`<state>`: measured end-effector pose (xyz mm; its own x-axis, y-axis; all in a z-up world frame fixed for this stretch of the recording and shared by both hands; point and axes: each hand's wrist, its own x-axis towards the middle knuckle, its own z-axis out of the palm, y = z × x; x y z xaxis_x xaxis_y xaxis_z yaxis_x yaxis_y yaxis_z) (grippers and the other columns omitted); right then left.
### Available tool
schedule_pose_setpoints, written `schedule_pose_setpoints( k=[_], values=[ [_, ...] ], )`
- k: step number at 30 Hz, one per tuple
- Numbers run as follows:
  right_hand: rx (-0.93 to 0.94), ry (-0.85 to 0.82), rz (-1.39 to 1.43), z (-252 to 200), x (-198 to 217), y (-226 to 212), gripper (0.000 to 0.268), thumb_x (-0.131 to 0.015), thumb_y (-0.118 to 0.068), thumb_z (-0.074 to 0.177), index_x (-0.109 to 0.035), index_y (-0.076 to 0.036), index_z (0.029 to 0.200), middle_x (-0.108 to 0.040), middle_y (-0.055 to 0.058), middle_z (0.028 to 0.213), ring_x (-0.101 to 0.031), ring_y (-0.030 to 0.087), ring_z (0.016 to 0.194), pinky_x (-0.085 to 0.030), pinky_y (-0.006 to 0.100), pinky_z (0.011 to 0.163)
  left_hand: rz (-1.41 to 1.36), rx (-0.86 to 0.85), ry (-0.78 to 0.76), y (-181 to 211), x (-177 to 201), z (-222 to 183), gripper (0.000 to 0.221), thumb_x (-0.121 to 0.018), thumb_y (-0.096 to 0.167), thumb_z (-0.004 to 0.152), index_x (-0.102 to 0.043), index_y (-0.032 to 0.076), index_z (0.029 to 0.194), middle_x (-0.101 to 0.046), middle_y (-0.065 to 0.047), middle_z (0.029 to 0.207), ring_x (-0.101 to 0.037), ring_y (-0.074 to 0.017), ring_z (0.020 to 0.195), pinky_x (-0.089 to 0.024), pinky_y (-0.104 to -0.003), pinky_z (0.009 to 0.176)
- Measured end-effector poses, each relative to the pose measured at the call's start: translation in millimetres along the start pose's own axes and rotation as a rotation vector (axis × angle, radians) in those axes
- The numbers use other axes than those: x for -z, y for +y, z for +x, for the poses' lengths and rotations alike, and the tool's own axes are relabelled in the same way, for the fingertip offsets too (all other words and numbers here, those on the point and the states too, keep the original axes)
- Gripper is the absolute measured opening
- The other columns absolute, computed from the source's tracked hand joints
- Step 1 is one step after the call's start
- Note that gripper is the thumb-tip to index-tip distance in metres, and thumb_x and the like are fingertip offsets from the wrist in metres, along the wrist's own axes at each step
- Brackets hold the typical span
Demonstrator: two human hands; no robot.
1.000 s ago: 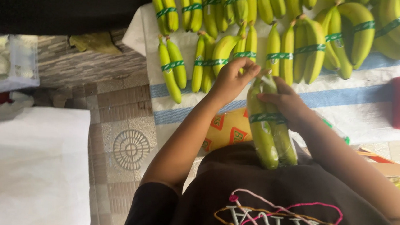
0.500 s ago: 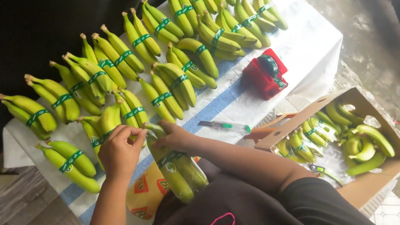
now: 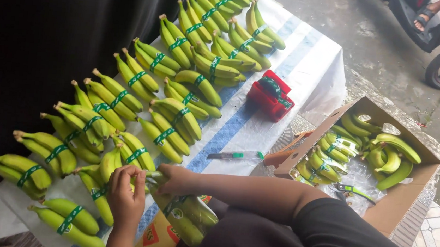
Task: Wrapping bunches of green bananas in plastic film and cutting the film with a utility knife for packaging.
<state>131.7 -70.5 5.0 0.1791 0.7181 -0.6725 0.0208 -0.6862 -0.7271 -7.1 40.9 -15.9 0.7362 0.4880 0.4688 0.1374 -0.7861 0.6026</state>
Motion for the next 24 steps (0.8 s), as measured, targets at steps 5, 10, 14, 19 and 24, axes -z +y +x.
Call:
schedule_pose_setpoints(
  k=[5, 10, 14, 19, 24],
  values=[
    [0.016, -0.020, -0.156, -5, 2, -6, 0.056, -0.068, -0.027, 0.087, -0.049, -0.015, 0.137, -0.065, 0.011, 0.116, -0.066, 0.026, 0.094, -0.055, 0.039, 0.073, -0.249, 0.693, -0.091, -15, -11, -2, 0.017, -0.063, 0.024, 0.101, -0.064, 0.007, 0.106, -0.070, -0.009, 0.099, -0.067, -0.0221, 0.088, -0.055, -0.035, 0.074],
    [0.110, 0.026, -0.160, 3, -1, 5, 0.049, -0.068, -0.030, 0.083, -0.052, -0.016, 0.127, -0.065, 0.011, 0.112, -0.064, 0.029, 0.098, -0.049, 0.042, 0.076, -0.699, 1.116, -0.040, -32, -13, 1, 0.012, -0.062, 0.022, 0.102, -0.067, 0.012, 0.105, -0.063, -0.003, 0.094, -0.054, -0.0135, 0.083, -0.041, -0.028, 0.067],
    [0.139, 0.000, 0.002, -16, 4, -6, 0.048, -0.063, -0.034, 0.089, -0.052, -0.015, 0.132, -0.066, 0.011, 0.120, -0.066, 0.026, 0.102, -0.054, 0.039, 0.082, -0.990, 1.144, -0.008, -47, -13, -10, 0.012, -0.061, 0.020, 0.104, -0.066, 0.009, 0.105, -0.066, -0.006, 0.099, -0.060, -0.0180, 0.088, -0.043, -0.032, 0.071],
    [0.165, -0.060, 0.203, -13, 1, -2, 0.067, -0.055, -0.052, 0.089, -0.045, -0.016, 0.145, -0.055, 0.014, 0.140, -0.056, 0.027, 0.125, -0.048, 0.038, 0.097, -1.152, 0.910, -0.060, -34, -8, -15, 0.032, -0.052, 0.027, 0.102, -0.063, 0.009, 0.126, -0.060, -0.016, 0.144, -0.058, -0.0326, 0.127, -0.051, -0.046, 0.094],
    [0.234, -0.138, 0.344, 18, 2, 5, 0.053, -0.062, -0.042, 0.093, -0.045, -0.012, 0.134, -0.065, 0.016, 0.122, -0.066, 0.027, 0.101, -0.056, 0.038, 0.082, -1.321, 0.721, -0.082, -45, 1, -19, 0.057, -0.069, 0.053, 0.089, -0.070, 0.007, 0.123, -0.069, -0.019, 0.131, -0.064, -0.0323, 0.119, -0.053, -0.048, 0.095]
  ],
)
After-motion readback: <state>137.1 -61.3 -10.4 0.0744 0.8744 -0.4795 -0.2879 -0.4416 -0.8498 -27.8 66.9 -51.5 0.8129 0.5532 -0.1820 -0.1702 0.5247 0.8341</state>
